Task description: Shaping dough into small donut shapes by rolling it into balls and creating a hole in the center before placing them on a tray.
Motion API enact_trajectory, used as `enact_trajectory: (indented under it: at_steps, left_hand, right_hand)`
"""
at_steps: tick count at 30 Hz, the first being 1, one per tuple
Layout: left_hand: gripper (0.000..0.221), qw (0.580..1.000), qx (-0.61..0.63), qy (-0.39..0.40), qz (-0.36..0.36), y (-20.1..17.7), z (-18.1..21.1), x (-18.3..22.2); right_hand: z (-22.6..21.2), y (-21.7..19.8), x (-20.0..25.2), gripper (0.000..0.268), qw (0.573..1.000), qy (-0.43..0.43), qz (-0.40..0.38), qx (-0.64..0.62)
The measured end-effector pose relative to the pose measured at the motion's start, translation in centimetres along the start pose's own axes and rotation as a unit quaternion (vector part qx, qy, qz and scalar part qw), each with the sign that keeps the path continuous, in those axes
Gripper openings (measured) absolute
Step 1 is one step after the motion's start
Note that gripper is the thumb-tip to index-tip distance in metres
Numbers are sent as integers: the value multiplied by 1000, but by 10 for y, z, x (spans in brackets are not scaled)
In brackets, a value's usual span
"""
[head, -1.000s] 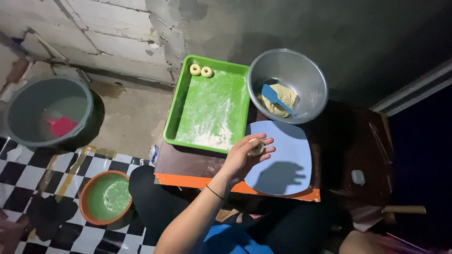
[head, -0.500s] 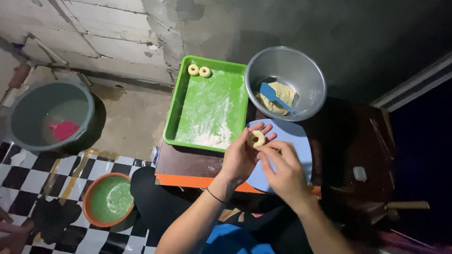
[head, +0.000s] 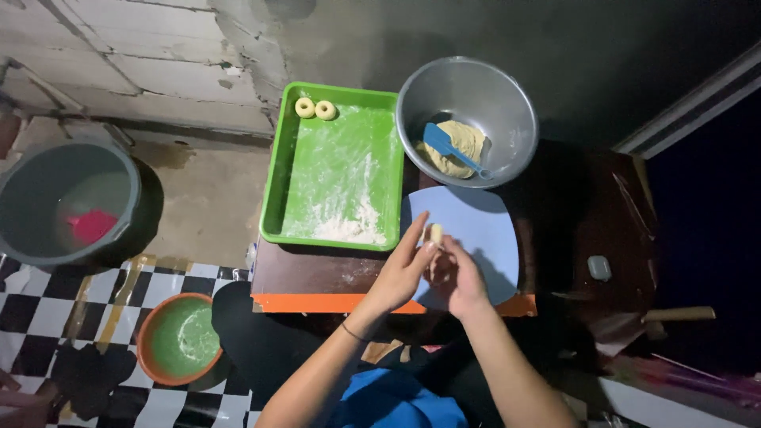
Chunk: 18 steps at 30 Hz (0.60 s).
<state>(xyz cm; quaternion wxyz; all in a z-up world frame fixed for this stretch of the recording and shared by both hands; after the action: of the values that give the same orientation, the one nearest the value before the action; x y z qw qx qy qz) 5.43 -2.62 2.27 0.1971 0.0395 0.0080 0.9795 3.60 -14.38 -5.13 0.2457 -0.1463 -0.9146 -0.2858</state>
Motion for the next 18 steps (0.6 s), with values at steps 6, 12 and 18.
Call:
enact_trajectory:
  at_steps: [6,12,18]
  left_hand:
    - [50,992,54,-66,95,-34,-52,10]
    - [42,988,30,-120,92,-34,-62,15]
    - [44,991,32,-103,75,-29,-62,5]
  right_hand:
    - [-67,-28,0,19,818,-425,80,379]
    - [-3,-39,-64,41,612,-180,32,769]
    - [2,-34,-72,16,929,-115,-60,347]
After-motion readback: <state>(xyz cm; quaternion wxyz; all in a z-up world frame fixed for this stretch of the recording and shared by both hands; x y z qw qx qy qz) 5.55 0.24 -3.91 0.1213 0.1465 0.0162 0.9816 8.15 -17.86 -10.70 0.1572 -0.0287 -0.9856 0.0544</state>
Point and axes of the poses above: each hand's wrist, its own x-axis away from the middle knuckle, its own y-axis out of the palm, z = x × y, the point moved 9 cm from there along -x, towards the middle knuckle
